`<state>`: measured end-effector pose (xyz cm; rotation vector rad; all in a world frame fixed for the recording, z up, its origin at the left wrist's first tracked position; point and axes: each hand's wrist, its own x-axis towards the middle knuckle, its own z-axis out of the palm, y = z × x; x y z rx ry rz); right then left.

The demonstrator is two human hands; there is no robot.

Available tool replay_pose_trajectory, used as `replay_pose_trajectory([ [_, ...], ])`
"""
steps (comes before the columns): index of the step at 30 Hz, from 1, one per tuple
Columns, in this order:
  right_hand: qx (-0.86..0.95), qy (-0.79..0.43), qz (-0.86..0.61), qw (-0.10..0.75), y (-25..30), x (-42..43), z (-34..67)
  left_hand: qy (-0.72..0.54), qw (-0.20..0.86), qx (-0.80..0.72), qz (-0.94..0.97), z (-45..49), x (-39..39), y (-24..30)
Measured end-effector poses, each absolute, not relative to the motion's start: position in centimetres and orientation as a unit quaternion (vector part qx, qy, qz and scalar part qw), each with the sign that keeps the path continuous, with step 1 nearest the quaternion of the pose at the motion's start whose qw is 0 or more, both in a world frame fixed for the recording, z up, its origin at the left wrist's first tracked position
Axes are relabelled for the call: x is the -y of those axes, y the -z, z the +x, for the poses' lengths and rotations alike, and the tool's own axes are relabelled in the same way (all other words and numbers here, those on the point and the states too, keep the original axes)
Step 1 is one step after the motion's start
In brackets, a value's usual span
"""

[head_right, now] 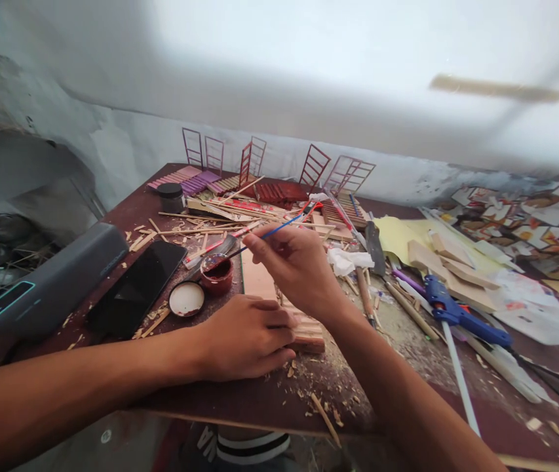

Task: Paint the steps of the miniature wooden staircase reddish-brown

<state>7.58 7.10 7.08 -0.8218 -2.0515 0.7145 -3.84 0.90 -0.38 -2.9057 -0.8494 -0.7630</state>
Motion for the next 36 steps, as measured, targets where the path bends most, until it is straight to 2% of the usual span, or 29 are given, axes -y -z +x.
replay_pose_trajectory([
  [6,0.695,-0.370,-0.298,0.539,-7.0,-7.3,10.9,0.250,0.005,0.266,-0.931,-3.7,-0.7,0.7],
  [9,0.651,-0.346,-0.301,0.605,-6.8,-8.1,12.8,0.255,-0.005,0.265,-0.930,-3.7,-0.6,0.7],
  [12,0.615,-0.328,-0.334,0.634,-6.0,-9.1,14.5,0.259,-0.014,0.268,-0.928,-3.7,-0.5,0.7],
  [21,0.616,-0.316,-0.395,0.604,-2.8,-9.7,17.0,0.277,-0.025,0.277,-0.920,-3.7,-0.2,0.7],
  [36,0.674,-0.330,-0.415,0.515,-2.1,-8.5,16.5,0.295,-0.016,0.286,-0.912,-3.4,-0.2,0.7],
])
